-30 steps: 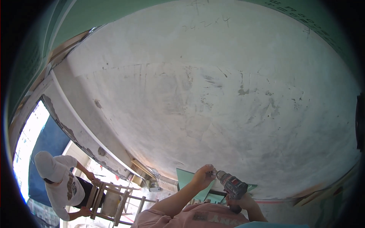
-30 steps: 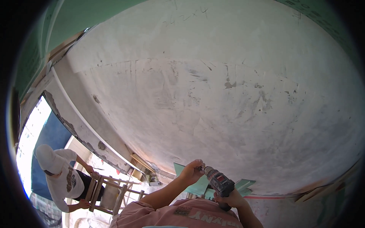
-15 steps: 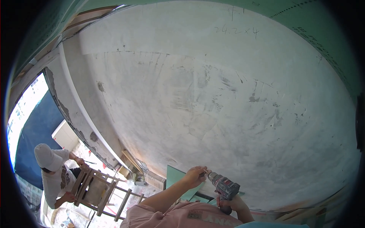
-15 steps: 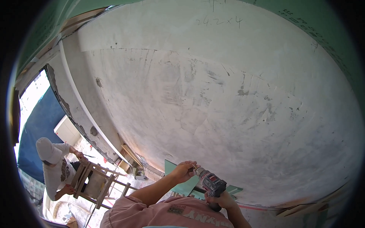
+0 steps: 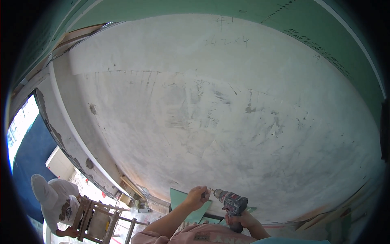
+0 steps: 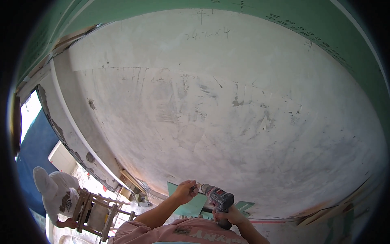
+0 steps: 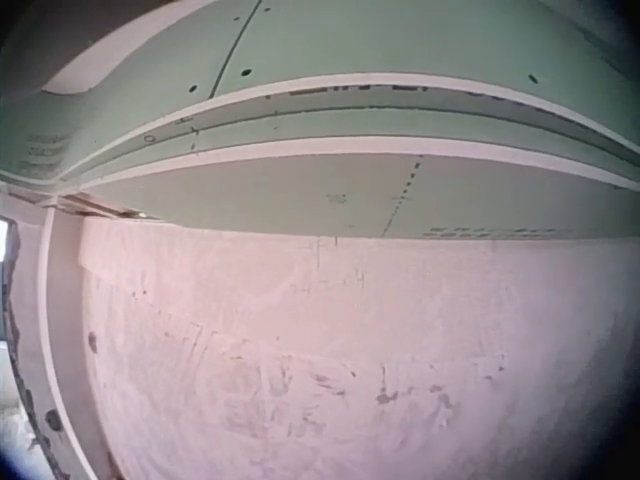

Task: Drilling screws into green drywall boards to secure them to a frame during a renovation.

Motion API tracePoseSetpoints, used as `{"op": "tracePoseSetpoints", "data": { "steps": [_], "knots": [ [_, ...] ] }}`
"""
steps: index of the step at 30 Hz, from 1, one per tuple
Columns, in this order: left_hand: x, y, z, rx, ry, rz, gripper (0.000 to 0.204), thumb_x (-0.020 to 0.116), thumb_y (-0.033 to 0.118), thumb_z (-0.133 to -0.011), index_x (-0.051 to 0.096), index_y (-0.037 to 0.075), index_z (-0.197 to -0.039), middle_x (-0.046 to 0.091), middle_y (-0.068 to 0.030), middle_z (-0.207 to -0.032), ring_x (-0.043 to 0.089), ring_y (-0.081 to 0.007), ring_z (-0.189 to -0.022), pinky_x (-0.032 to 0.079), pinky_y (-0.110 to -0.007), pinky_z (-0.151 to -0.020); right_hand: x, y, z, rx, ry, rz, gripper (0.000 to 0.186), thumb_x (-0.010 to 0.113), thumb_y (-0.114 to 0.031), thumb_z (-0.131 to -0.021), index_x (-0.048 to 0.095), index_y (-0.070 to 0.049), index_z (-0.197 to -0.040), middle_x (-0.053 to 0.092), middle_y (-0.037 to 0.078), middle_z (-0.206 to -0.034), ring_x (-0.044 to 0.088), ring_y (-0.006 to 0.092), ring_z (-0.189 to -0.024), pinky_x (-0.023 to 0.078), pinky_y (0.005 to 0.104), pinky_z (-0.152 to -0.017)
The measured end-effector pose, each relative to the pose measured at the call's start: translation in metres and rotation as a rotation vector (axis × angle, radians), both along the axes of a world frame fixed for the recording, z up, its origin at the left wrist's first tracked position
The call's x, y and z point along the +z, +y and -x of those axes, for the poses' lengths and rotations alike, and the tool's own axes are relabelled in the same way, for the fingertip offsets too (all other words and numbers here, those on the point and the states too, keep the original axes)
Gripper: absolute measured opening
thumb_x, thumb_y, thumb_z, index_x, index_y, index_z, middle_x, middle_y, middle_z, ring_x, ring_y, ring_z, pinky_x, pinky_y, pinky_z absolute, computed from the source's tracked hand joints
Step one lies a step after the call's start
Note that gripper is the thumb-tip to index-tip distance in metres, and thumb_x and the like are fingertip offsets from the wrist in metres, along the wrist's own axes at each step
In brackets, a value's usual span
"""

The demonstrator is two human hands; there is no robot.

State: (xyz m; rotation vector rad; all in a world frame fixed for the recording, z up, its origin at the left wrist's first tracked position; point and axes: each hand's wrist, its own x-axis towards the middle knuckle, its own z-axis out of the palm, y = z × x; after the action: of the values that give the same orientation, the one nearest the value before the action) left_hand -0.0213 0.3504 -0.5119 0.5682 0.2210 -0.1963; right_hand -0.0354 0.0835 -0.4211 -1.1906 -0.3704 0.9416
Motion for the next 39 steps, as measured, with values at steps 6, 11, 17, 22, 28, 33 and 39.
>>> {"op": "tracePoseSetpoints", "data": {
  "steps": [6, 11, 17, 22, 28, 33, 39],
  "knots": [
    [0.032, -0.012, -0.003, 0.035, -0.003, 0.032, 0.012, 0.055, 0.013, -0.099, 0.057, 0.002, -0.103, 0.060, -0.0055, -0.082, 0.054, -0.0145, -0.072, 0.043, -0.026, -0.063, -0.005, -0.008, 0.002, -0.028, -0.009, 0.028, 0.060, 0.075, -0.008, -0.072, 0.049, 0.001, -0.126, 0.063, 0.009, -0.085, 0.063, 0.0193, -0.075, 0.049, 0.0310, -0.071],
    [0.019, -0.012, -0.009, 0.000, -0.103, 0.094, 0.008, 0.059, 0.011, -0.096, 0.059, 0.003, -0.101, 0.058, -0.0032, -0.081, 0.054, -0.0124, -0.072, 0.041, -0.024, -0.064, 0.001, -0.010, 0.003, -0.005, -0.006, 0.029, 0.060, 0.076, -0.008, -0.072, 0.050, 0.001, -0.125, 0.064, 0.009, -0.085, 0.063, 0.0192, -0.076, 0.049, 0.0310, -0.070],
    [0.038, -0.013, -0.004, -0.096, -0.047, 0.159, 0.014, 0.059, 0.017, -0.098, 0.059, 0.007, -0.090, 0.054, 0.0012, -0.074, 0.048, -0.0094, -0.066, 0.037, -0.024, -0.060, 0.001, -0.011, 0.003, -0.025, 0.004, 0.008, 0.061, 0.076, -0.007, -0.070, 0.051, -0.001, -0.125, 0.064, 0.009, -0.085, 0.064, 0.0194, -0.075, 0.050, 0.0328, -0.070],
    [0.045, 0.001, 0.000, -0.132, -0.077, 0.175, 0.022, 0.060, 0.023, -0.098, 0.056, 0.009, -0.082, 0.052, 0.0022, -0.070, 0.042, -0.0084, -0.060, 0.034, -0.024, -0.056, 0.012, -0.001, -0.003, 0.032, -0.043, 0.068, 0.053, 0.075, -0.005, -0.074, 0.053, -0.002, -0.122, 0.064, 0.007, -0.086, 0.063, 0.0176, -0.076, 0.051, 0.0320, -0.072],
    [0.083, 0.037, -0.017, -0.202, -0.204, -0.023, 0.026, 0.066, 0.028, -0.095, 0.054, 0.012, -0.078, 0.044, 0.0048, -0.060, 0.034, -0.0082, -0.051, 0.028, -0.026, -0.050, 0.073, 0.024, -0.021, 0.150, -0.509, 0.347, 0.047, 0.076, -0.007, -0.074, 0.059, -0.005, -0.118, 0.068, 0.005, -0.088, 0.064, 0.0171, -0.079, 0.053, 0.0329, -0.076],
    [0.165, 0.069, -0.046, 0.023, -0.347, -0.134, 0.029, 0.062, 0.034, -0.097, 0.055, 0.013, -0.078, 0.040, 0.0071, -0.062, 0.032, -0.0066, -0.052, 0.025, -0.025, -0.049, 0.151, 0.085, -0.038, -0.001, -1.670, 0.688, 0.055, 0.077, -0.019, -0.066, 0.061, -0.011, -0.118, 0.069, 0.011, -0.084, 0.069, 0.0321, -0.076, 0.054, 0.0419, -0.068],
    [0.262, 0.065, -0.071, 0.204, -0.420, 0.078, 0.060, 0.035, 0.065, -0.098, 0.060, 0.010, -0.101, 0.061, -0.0022, -0.081, 0.051, -0.0099, -0.064, 0.037, -0.025, -0.053, 0.257, 0.164, -0.097, -0.539, -2.367, 0.809, 0.064, 0.082, -0.014, -0.064, 0.052, -0.007, -0.121, 0.063, 0.008, -0.080, 0.066, 0.0254, -0.074, 0.054, 0.0379, -0.064]
  ]
}}
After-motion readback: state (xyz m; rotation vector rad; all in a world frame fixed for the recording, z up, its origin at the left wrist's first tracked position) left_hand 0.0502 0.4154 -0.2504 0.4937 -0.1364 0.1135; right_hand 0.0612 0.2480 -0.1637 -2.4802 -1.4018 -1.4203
